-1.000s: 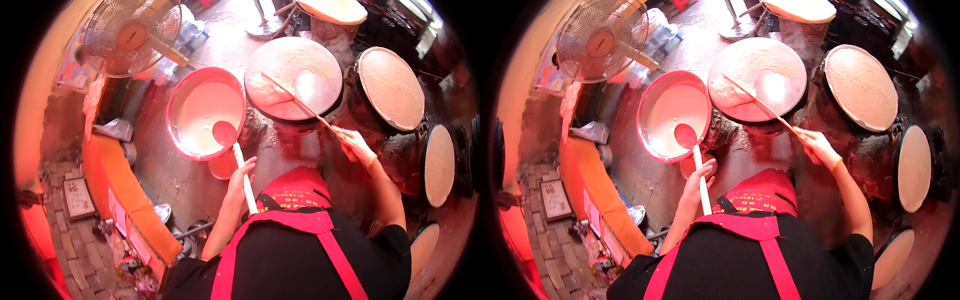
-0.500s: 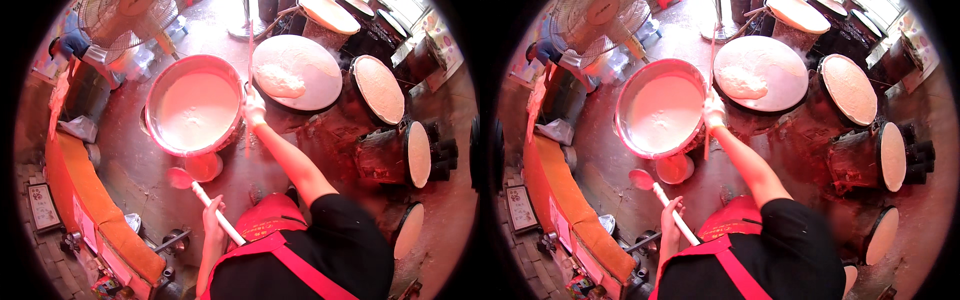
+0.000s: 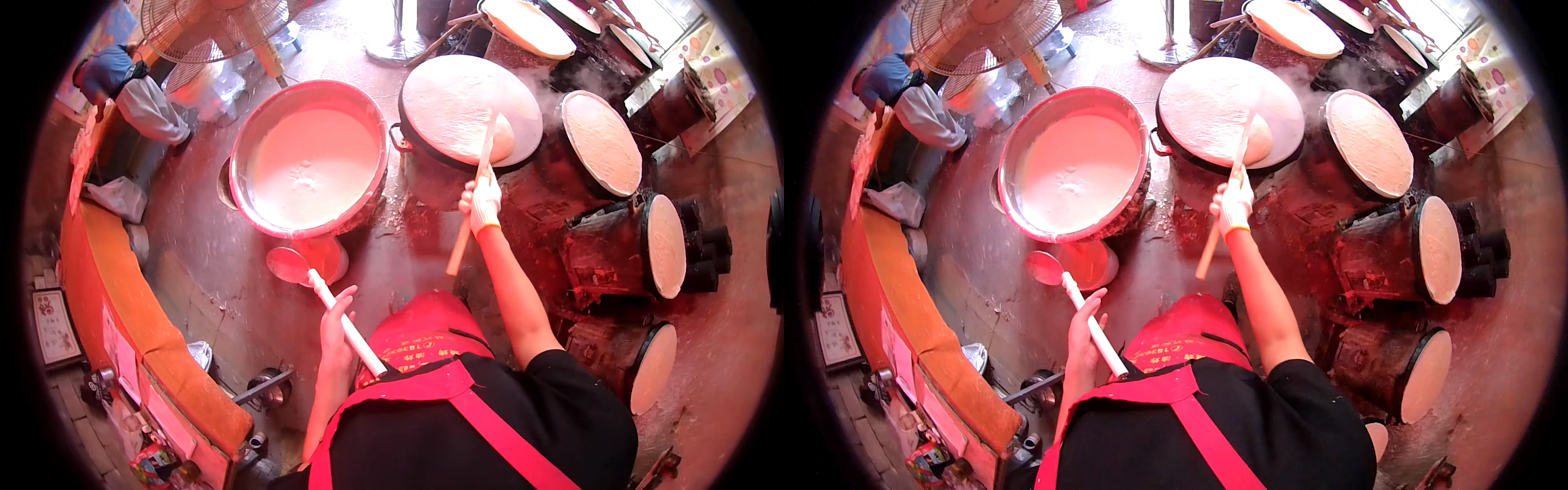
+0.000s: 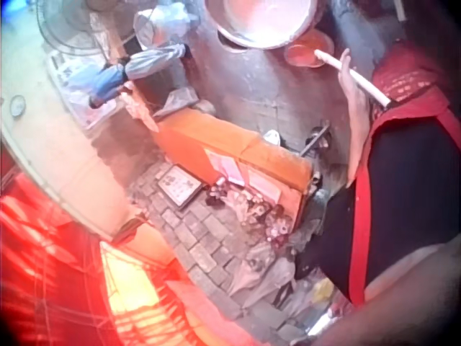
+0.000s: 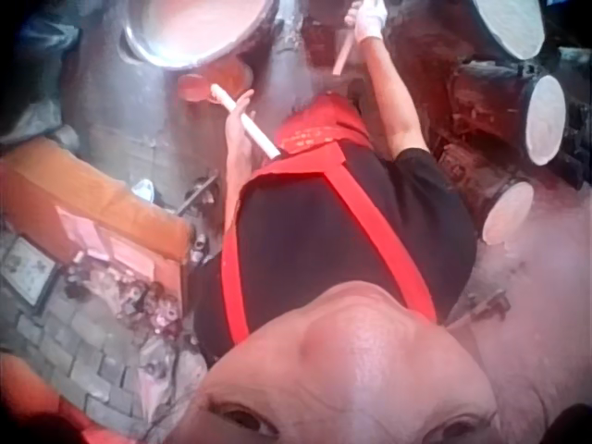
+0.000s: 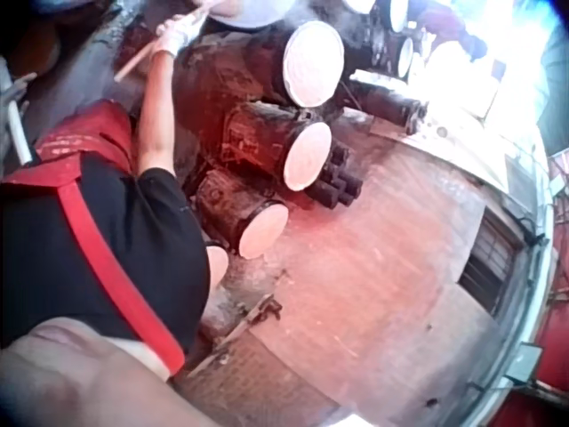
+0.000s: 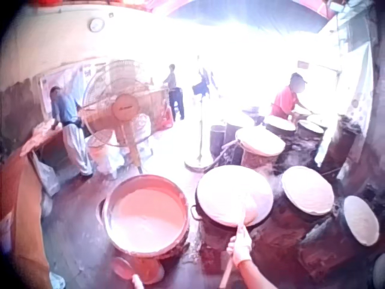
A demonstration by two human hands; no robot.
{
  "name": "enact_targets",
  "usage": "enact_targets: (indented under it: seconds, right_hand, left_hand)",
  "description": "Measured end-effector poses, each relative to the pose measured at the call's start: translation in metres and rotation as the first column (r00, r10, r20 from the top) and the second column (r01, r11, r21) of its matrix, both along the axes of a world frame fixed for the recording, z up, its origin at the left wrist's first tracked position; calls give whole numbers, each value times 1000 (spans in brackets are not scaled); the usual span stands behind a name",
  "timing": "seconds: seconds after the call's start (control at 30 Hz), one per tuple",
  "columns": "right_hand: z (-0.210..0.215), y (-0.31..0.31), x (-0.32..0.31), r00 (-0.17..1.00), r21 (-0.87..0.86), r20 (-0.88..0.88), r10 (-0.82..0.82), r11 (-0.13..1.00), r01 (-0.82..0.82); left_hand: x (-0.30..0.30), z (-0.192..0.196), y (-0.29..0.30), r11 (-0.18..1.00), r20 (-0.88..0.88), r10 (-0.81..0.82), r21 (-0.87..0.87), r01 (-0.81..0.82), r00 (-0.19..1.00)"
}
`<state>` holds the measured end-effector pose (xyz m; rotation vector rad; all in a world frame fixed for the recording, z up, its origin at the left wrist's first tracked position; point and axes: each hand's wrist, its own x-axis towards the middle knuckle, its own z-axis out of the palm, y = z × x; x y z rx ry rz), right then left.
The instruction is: The person prepares crepes on several circular griddles by pouring batter from a ladle and spreading it thin with a wooden stick. The person also uses the stick to flip the crepes once they are cooked.
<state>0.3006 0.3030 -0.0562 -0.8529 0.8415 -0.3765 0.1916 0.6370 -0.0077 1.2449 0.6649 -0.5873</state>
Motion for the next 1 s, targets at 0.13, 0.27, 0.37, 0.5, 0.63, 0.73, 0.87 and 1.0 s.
enact_targets:
  seconds: [0.13,0.27,0.37,0.5,0.63,0.73,0.87,1.0]
  right_hand:
    - [10,21,19,984,158,86,155,973,-167]
    - [-12,-13,-44,878,10,-18,479,878,-479]
    - [-16,-75,-80,911,40,0,412,910,-412]
    - [-11,-115,-61,941,184,91,325,924,-336]
    - [2,-117,-75,745,103,21,667,739,-665]
    - [-11,-176,-101,708,132,-35,706,705,-697]
    - [-14,-253,-94,738,138,-64,672,738,-660]
    - [-18,-274,-48,824,165,5,567,812,-560]
  left_hand:
    - [8,4,-34,1000,37,-17,-16,18,999]
    - [13,2,-61,997,30,-16,-75,19,999]
    - [10,4,-87,997,52,-44,-61,47,998]
    - [13,8,-134,992,60,-111,-51,114,992]
    - [14,10,-173,994,35,-79,-72,82,996]
    - [10,15,-199,997,37,-34,-62,37,999]
    - [3,18,-223,990,25,24,-139,-20,999]
    - [7,29,-245,987,62,26,-162,-16,998]
